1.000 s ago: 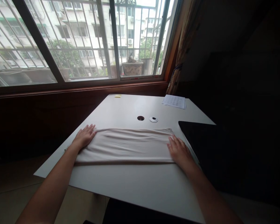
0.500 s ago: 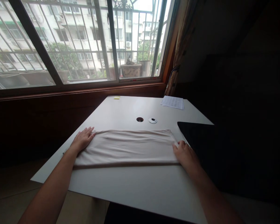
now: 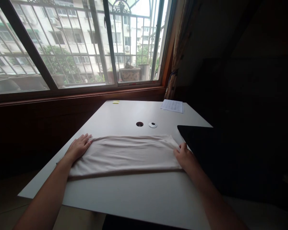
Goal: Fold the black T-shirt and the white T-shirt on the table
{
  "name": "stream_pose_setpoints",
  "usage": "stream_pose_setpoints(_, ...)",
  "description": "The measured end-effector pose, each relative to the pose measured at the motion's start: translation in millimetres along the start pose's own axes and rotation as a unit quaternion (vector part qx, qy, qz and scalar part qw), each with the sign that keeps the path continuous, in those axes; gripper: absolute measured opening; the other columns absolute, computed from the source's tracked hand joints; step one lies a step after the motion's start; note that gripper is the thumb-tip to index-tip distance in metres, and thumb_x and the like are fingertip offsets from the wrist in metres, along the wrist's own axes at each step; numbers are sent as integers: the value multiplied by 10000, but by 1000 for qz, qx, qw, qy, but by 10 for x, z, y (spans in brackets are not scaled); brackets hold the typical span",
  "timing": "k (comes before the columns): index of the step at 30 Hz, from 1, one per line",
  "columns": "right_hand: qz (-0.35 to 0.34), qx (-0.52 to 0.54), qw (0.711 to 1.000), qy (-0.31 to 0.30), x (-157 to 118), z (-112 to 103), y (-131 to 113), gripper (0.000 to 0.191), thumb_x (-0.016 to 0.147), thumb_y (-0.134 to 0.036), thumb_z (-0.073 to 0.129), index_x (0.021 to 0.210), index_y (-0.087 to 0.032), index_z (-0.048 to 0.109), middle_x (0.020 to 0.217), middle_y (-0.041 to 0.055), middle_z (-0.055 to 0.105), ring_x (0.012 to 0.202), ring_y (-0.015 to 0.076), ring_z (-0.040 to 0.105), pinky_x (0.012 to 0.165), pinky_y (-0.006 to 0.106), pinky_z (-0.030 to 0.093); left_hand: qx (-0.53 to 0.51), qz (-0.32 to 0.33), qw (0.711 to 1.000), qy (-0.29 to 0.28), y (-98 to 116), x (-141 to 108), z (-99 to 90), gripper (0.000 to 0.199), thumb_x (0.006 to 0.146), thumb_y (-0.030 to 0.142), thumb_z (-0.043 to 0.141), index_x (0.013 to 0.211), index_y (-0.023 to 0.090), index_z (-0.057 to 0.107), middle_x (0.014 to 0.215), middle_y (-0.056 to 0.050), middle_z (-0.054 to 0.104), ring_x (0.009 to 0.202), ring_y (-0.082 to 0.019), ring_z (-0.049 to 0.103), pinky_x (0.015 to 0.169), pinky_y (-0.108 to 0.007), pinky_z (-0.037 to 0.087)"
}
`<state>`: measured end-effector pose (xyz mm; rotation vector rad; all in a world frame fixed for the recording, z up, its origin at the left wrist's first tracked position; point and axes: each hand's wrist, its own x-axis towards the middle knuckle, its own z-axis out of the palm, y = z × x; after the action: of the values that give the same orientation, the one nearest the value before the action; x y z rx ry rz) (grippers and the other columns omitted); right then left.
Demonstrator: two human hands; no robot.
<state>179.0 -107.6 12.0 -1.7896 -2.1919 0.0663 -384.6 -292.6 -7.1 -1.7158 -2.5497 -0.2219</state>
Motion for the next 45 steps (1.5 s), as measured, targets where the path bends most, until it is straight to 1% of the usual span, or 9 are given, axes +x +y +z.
stream_pose_setpoints(9,-3,45,998,-32,-7,-28,7,528,943,-307,486,1437,-129,429,1049,187,743,927,335,730,756,371,521,-60,52,983,166,97,-84,-156,567,989,464,356,1475,216,510,1593,-85,444,1500,-271,353,1247,-501,238)
stream_pose_setpoints(15,21,112,992,-47,28,-18,49,580,916,-336,515,1471,-183,443,1077,154,746,983,322,725,808,361,531,-61,114,990,59,150,-299,-386,570,971,635,394,1360,303,645,1474,-42,588,1489,-312,368,1233,-508,283)
stream_pose_setpoints(23,55,228,971,-41,184,30,137,557,844,-339,602,1384,-202,580,1125,138,735,999,290,718,876,371,539,-238,-45,969,52,-343,-499,-264,688,893,645,496,1434,227,567,1445,-106,607,1314,-323,586,1117,-442,468)
stream_pose_setpoints(29,52,203,978,0,514,-436,182,526,831,-227,638,1356,-194,634,1131,149,721,1022,272,699,895,360,528,-373,-41,927,-13,-103,-591,-368,686,942,618,493,1536,282,420,1577,-95,469,1413,-285,495,1091,-353,495)
stream_pose_setpoints(33,2,157,986,55,781,-970,121,483,859,-228,632,1337,-158,638,1120,155,712,951,274,695,825,374,545,-342,23,939,-11,113,-538,-354,667,934,614,501,1506,274,459,1567,-88,476,1437,-275,464,1126,-367,467)
stream_pose_setpoints(36,-25,114,991,70,912,-1303,-190,471,879,-228,621,1344,-153,630,1043,141,721,881,295,699,755,393,552,-290,73,952,61,189,-459,-238,609,935,597,488,1409,223,561,1515,-105,517,1429,-281,463,1175,-410,417)
stream_pose_setpoints(38,-62,81,992,79,918,-1425,-581,455,876,-192,608,1330,-162,636,1041,122,732,949,315,698,838,429,542,-277,96,953,77,205,-434,-169,564,948,566,488,1373,210,591,1478,-108,545,1397,-276,494,1187,-424,404)
stream_pose_setpoints(41,-136,77,985,67,738,-1436,-1396,417,918,-206,579,1332,-194,626,1042,90,735,996,290,702,894,405,524,-279,113,950,80,202,-457,-140,505,970,513,492,1353,205,611,1457,-104,564,1371,-264,515,1190,-426,398)
stream_pose_setpoints(45,-276,105,955,-10,113,-1232,-2532,371,979,-159,493,1336,-195,588,972,104,749,942,278,712,856,415,531,-285,107,949,81,204,-528,-178,456,984,478,481,1327,224,642,1439,-79,599,1346,-260,543,1180,-438,412)
